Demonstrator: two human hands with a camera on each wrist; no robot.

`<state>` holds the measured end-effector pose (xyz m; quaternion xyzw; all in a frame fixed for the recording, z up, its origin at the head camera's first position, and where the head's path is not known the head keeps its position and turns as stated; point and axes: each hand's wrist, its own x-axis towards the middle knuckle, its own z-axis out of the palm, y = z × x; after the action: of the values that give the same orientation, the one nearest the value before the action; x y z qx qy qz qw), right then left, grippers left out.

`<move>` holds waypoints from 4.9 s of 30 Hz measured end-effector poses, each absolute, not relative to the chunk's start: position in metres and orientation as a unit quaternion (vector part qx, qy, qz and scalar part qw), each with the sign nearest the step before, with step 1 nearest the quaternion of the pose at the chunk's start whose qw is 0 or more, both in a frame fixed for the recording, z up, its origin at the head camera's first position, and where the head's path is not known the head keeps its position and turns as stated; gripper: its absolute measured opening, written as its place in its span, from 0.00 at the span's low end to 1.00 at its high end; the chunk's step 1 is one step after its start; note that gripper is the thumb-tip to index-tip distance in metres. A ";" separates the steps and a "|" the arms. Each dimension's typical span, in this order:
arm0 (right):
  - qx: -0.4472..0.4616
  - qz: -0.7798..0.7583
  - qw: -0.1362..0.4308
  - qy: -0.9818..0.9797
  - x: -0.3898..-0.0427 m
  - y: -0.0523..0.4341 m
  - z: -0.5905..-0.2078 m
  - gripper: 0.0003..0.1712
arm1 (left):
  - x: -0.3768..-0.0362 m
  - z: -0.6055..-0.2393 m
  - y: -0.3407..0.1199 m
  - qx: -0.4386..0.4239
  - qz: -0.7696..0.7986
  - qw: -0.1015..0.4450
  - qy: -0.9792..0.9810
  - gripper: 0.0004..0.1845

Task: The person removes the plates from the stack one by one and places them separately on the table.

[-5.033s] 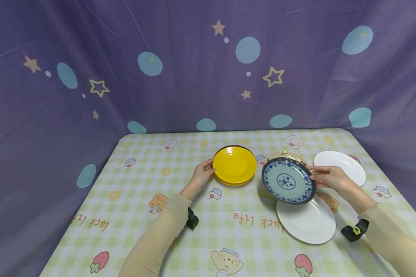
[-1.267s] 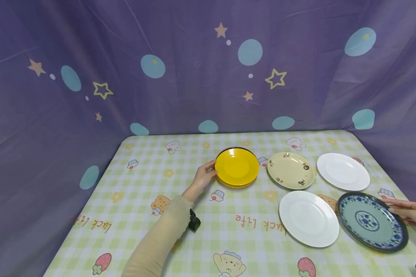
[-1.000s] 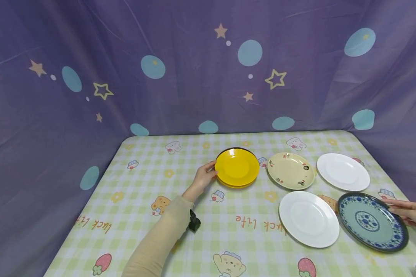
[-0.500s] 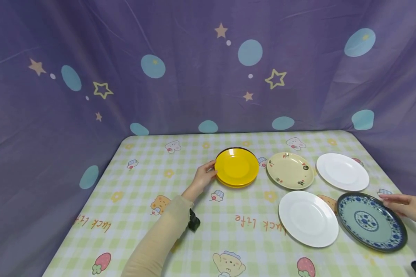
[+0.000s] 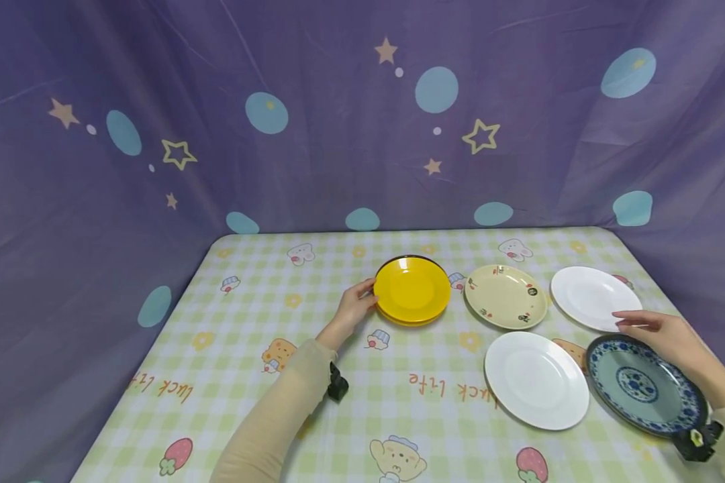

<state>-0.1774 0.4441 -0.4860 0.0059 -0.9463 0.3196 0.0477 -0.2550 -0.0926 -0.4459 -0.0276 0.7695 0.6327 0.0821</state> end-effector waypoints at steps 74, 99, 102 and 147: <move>0.030 0.641 -0.183 -0.745 -0.267 0.166 -0.436 0.31 | -0.265 -0.447 -0.092 -0.069 0.600 0.027 0.796 0.19; -0.014 0.648 -0.168 -0.743 -0.270 0.159 -0.439 0.33 | -0.263 -0.443 -0.105 -0.087 0.647 0.059 0.756 0.22; -0.016 0.644 -0.167 -0.746 -0.269 0.159 -0.439 0.33 | -0.262 -0.442 -0.107 -0.092 0.650 0.059 0.752 0.22; -0.044 0.654 -0.175 -0.734 -0.272 0.156 -0.438 0.33 | -0.258 -0.431 -0.154 -0.156 0.706 0.020 0.691 0.21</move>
<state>-0.2722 0.1560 -0.4385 -0.0443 -0.7343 0.6543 -0.1750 -0.2575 -0.1537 -0.4308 -0.1559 0.6909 0.7057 0.0202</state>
